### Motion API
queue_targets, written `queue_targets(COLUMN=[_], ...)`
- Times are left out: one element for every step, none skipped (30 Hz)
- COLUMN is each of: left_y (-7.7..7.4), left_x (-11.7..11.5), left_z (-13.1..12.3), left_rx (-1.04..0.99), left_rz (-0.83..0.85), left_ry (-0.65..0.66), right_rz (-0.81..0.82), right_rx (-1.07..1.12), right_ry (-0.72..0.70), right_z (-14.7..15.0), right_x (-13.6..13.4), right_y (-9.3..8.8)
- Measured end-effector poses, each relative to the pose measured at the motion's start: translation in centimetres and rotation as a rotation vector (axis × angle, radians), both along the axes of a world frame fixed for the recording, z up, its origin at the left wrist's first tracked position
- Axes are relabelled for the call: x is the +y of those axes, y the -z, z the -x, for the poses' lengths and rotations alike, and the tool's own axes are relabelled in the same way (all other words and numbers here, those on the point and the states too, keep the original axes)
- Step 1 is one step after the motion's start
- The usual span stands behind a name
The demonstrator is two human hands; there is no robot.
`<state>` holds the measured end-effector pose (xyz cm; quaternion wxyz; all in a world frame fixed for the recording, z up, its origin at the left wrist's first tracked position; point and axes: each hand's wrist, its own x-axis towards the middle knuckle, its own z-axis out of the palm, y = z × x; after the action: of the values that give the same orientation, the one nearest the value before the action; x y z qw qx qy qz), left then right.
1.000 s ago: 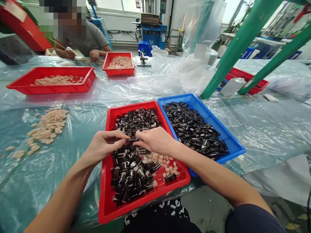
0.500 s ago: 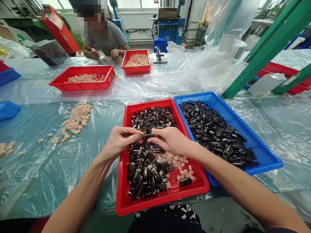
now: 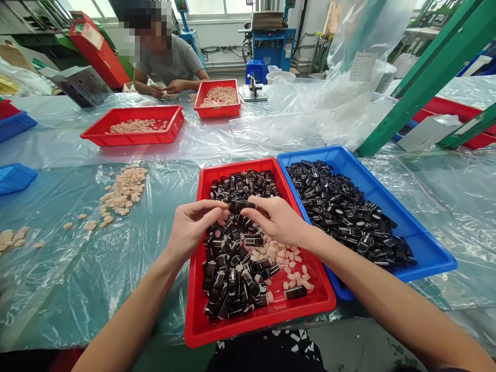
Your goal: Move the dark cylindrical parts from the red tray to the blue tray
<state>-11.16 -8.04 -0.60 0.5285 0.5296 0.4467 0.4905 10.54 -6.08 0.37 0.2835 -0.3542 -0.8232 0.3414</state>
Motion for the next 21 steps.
queue_targets(left_y=[-0.06, -0.09, -0.09, -0.06, -0.02, 0.03, 0.07, 0.09, 0.09, 0.07, 0.04, 0.00, -0.04, -0.07, -0.09, -0.11, -0.13, -0.15, -0.17, -0.19, -0.21], left_x=[-0.14, -0.27, -0.37, -0.44, -0.47, -0.48, -0.45, -0.41, -0.34, -0.27, -0.19, -0.10, -0.01, 0.07, 0.13, 0.18, 0.22, 0.23, 0.23, 0.22, 0.19], left_z=[-0.11, -0.18, -0.20, -0.19, -0.15, -0.09, -0.03, 0.04, 0.10, 0.17, 0.24, 0.31, 0.39, 0.47, 0.53, 0.57, 0.58, 0.56, 0.52, 0.45, 0.38], left_rx=[0.055, 0.097, 0.122, 0.131, 0.133, 0.131, 0.127, 0.117, 0.100, 0.079, 0.054, 0.029, 0.006, -0.013, -0.026, -0.036, -0.042, -0.045, -0.044, -0.040, -0.032], left_rz=[-0.037, -0.062, -0.072, -0.071, -0.061, -0.049, -0.035, -0.020, -0.003, 0.018, 0.040, 0.058, 0.071, 0.078, 0.080, 0.079, 0.076, 0.075, 0.073, 0.071, 0.065], left_ry=[-0.028, -0.042, -0.038, -0.016, 0.012, 0.040, 0.062, 0.075, 0.083, 0.092, 0.106, 0.124, 0.142, 0.159, 0.171, 0.175, 0.175, 0.171, 0.162, 0.150, 0.136], right_rz=[0.011, 0.016, 0.017, 0.014, 0.009, 0.002, -0.006, -0.017, -0.033, -0.053, -0.072, -0.089, -0.104, -0.114, -0.119, -0.118, -0.112, -0.101, -0.084, -0.066, -0.049], right_rx=[0.018, 0.027, 0.026, 0.018, 0.006, -0.009, -0.026, -0.045, -0.064, -0.083, -0.102, -0.117, -0.126, -0.130, -0.130, -0.128, -0.124, -0.119, -0.115, -0.111, -0.108], right_ry=[0.004, 0.001, -0.007, -0.017, -0.025, -0.028, -0.028, -0.025, -0.024, -0.026, -0.030, -0.036, -0.043, -0.047, -0.051, -0.053, -0.055, -0.057, -0.060, -0.062, -0.064], right_z=[-0.01, -0.02, 0.00, 0.02, 0.06, 0.09, 0.12, 0.14, 0.14, 0.14, 0.13, 0.12, 0.10, 0.07, 0.05, 0.02, -0.01, -0.04, -0.06, -0.07, -0.06], right_x=[0.03, 0.05, 0.05, 0.05, 0.05, 0.04, 0.03, 0.02, 0.00, -0.02, -0.04, -0.07, -0.10, -0.12, -0.13, -0.12, -0.09, -0.06, -0.02, 0.02, 0.05], right_y=[-0.04, -0.05, -0.04, 0.00, 0.07, 0.15, 0.25, 0.35, 0.44, 0.50, 0.54, 0.55, 0.54, 0.52, 0.49, 0.47, 0.45, 0.45, 0.46, 0.47, 0.48])
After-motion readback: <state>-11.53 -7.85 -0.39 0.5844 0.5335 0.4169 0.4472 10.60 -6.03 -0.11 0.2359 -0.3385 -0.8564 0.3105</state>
